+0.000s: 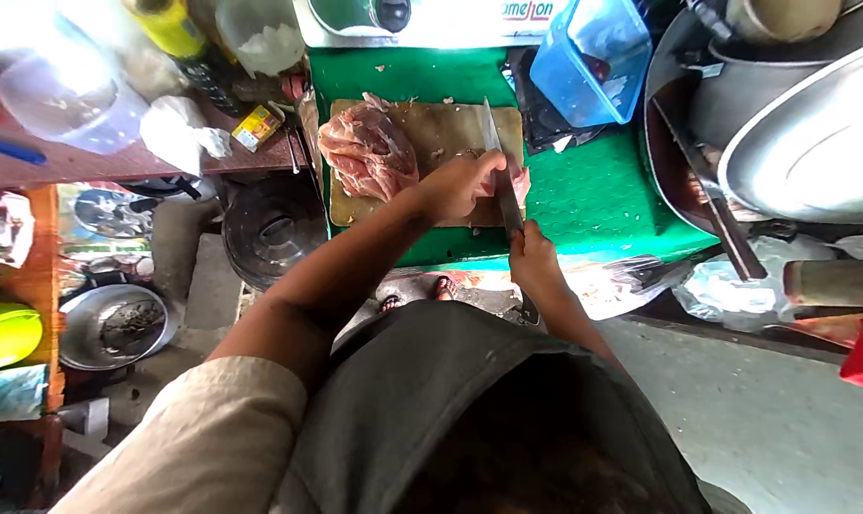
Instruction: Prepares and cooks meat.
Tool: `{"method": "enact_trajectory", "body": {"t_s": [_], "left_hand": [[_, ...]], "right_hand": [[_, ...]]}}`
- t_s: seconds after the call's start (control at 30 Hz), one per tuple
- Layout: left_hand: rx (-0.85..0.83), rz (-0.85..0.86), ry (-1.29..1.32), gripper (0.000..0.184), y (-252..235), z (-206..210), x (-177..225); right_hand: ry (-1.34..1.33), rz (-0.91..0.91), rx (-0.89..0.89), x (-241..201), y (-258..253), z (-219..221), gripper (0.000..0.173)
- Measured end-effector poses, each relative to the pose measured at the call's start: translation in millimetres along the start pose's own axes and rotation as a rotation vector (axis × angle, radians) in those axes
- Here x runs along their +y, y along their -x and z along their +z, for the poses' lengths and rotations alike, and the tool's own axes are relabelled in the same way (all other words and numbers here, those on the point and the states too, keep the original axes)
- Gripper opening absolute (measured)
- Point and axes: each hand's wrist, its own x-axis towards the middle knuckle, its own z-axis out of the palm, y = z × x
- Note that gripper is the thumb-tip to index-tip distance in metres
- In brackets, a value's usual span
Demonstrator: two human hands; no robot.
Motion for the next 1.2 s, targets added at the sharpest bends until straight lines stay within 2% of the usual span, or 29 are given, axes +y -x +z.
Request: {"method": "enact_trajectory", "body": {"t_s": [0.07, 0.13, 0.2, 0.3, 0.43, 0.6, 0.7, 0.8, 0.9, 1.03, 1.13, 1.2], "left_hand": [[-0.007, -0.023, -0.024, 0.058, 6, -8, -3], [0.033, -0.052, -0.053, 0.046, 16, -7, -9], [0.153, 0.003, -0.056, 0.034, 24, 6, -22], [0.332, 0.112, -0.004, 0.028, 31, 25, -35], [0.414, 0.150, 0.001, 0.018, 32, 32, -36], [0.413, 0.161, -0.037, 0.016, 28, 33, -39], [0.370, 0.151, -0.018, 0.019, 27, 30, -40], [0.353, 0.138, 0.013, 0.022, 28, 28, -41], [0.364, 0.104, 0.034, 0.018, 27, 30, -42], [0.432, 0.021, 0.058, 0.017, 25, 33, -36], [0.497, -0.128, 0.047, 0.020, 18, 24, -30], [0.555, -0.266, 0.144, 0.024, 11, 16, -25]], "right_hand": [[-0.004, -0.025, 0.042, -4, 15, -4, 0.029], [0.018, -0.089, 0.092, -7, 30, -5, 0.027], [0.037, -0.146, 0.090, -10, 44, -5, 0.027], [0.037, -0.246, 0.116, -8, 56, 3, 0.024], [0.088, -0.257, 0.086, -11, 60, 9, 0.023], [0.161, -0.081, -0.059, -30, 38, 7, 0.028], [0.128, -0.098, -0.042, -41, 6, 13, 0.039], [0.078, -0.137, -0.053, -48, -21, 16, 0.038], [0.067, -0.177, -0.065, -36, -14, 16, 0.041], [0.088, -0.146, -0.143, -10, 27, 14, 0.029], [0.107, -0.196, -0.133, 9, 48, 12, 0.029], [0.082, -0.169, -0.196, 12, 52, 1, 0.030]]}}
